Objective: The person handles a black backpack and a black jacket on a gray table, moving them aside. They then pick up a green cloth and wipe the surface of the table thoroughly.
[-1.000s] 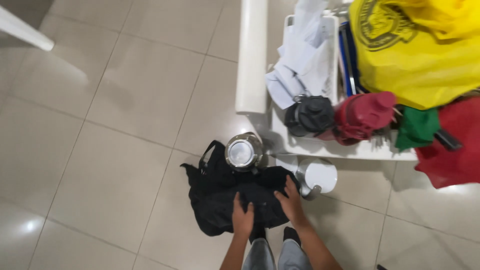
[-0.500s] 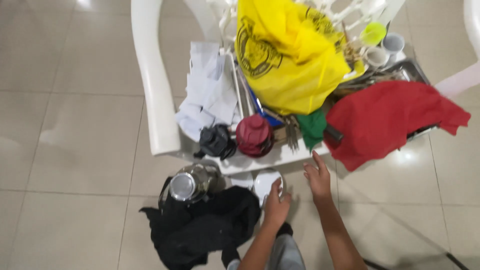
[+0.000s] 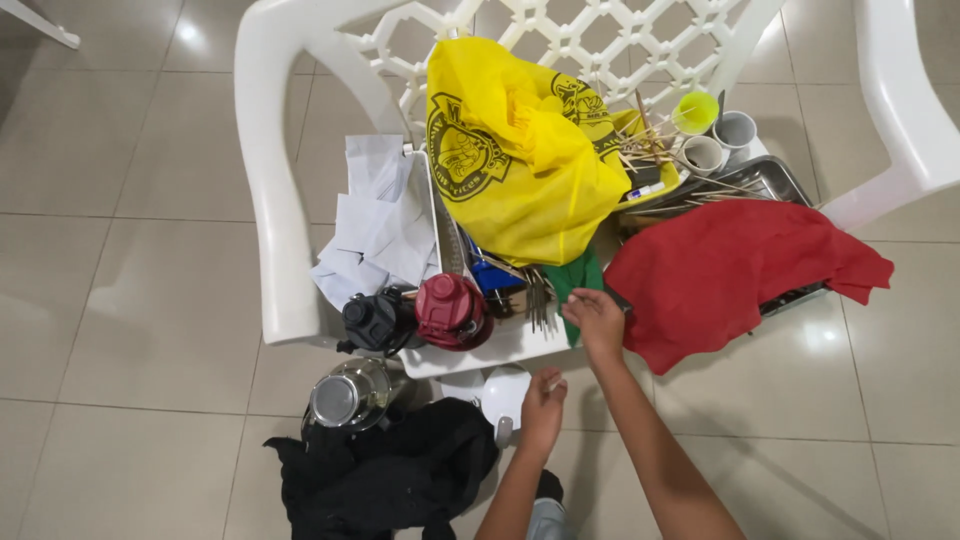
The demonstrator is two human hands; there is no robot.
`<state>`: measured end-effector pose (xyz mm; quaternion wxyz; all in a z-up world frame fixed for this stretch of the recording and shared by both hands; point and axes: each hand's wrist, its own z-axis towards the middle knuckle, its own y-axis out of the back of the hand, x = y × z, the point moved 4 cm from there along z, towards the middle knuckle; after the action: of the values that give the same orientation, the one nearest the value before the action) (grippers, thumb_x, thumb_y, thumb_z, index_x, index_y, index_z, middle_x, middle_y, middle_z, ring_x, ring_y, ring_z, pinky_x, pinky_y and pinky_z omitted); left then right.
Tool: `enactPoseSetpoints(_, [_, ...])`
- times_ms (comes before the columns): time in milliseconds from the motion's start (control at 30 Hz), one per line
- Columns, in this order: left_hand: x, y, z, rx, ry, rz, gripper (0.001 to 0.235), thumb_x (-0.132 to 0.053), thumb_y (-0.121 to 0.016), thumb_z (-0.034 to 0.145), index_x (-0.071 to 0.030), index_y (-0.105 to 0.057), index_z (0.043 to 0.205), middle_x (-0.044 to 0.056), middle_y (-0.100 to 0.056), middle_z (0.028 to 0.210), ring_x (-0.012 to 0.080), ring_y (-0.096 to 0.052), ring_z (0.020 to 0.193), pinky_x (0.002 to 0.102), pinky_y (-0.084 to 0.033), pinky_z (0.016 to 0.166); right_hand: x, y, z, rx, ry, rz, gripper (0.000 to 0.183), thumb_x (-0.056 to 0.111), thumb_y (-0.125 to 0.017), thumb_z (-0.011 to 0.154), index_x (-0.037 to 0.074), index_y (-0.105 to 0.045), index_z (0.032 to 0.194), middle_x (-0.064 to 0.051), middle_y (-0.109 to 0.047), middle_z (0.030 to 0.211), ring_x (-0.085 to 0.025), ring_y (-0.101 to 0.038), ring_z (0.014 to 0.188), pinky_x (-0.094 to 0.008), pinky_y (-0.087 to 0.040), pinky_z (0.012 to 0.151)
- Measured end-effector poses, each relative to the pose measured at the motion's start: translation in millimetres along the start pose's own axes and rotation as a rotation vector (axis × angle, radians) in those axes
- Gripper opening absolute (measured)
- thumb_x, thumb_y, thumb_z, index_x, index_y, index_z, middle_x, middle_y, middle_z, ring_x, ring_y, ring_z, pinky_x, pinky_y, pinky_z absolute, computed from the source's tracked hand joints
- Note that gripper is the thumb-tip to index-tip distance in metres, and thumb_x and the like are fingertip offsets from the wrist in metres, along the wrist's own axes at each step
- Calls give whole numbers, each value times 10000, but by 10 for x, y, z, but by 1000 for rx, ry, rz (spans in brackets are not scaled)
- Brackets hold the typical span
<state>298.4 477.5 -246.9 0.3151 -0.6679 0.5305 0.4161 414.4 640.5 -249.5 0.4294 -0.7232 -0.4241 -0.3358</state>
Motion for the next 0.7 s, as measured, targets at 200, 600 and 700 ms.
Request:
enactPoseSetpoints(200, [-809, -16, -137, -1, 361, -503, 507, -420, -489, 1002, -157, -525, 1434, 20, -623, 1353, 243, -612, 1222, 439, -484, 1032, 910, -127, -1129, 221, -322, 251, 419, 105, -578, 916, 68, -630, 1330, -6, -695, 964, -86, -631, 769, -228, -497, 617])
enactPoseSetpoints(600, [-1251, 49, 306, 251, 241, -740, 509, -361, -517, 968, -83, -599, 1387, 165, -699, 1210, 319, -708, 1031, 477, -597, 906, 1363, 656, -2698, 864, -331, -375, 248, 159, -770, 1011, -82, -827, 1013, -115, -642, 1084, -169, -676, 1011, -310, -526, 901])
enactPoseSetpoints(700, [-1728, -83, -284, 486, 304, -753, 487, -376, -522, 1024, -29, -602, 1355, 180, -691, 1187, 310, -684, 1022, 462, -575, 891, 1421, 825, -2464, 198, -266, -379, 374, 234, -635, 970, 25, -681, 1276, -166, -665, 1253, -207, -633, 1064, -348, -508, 861])
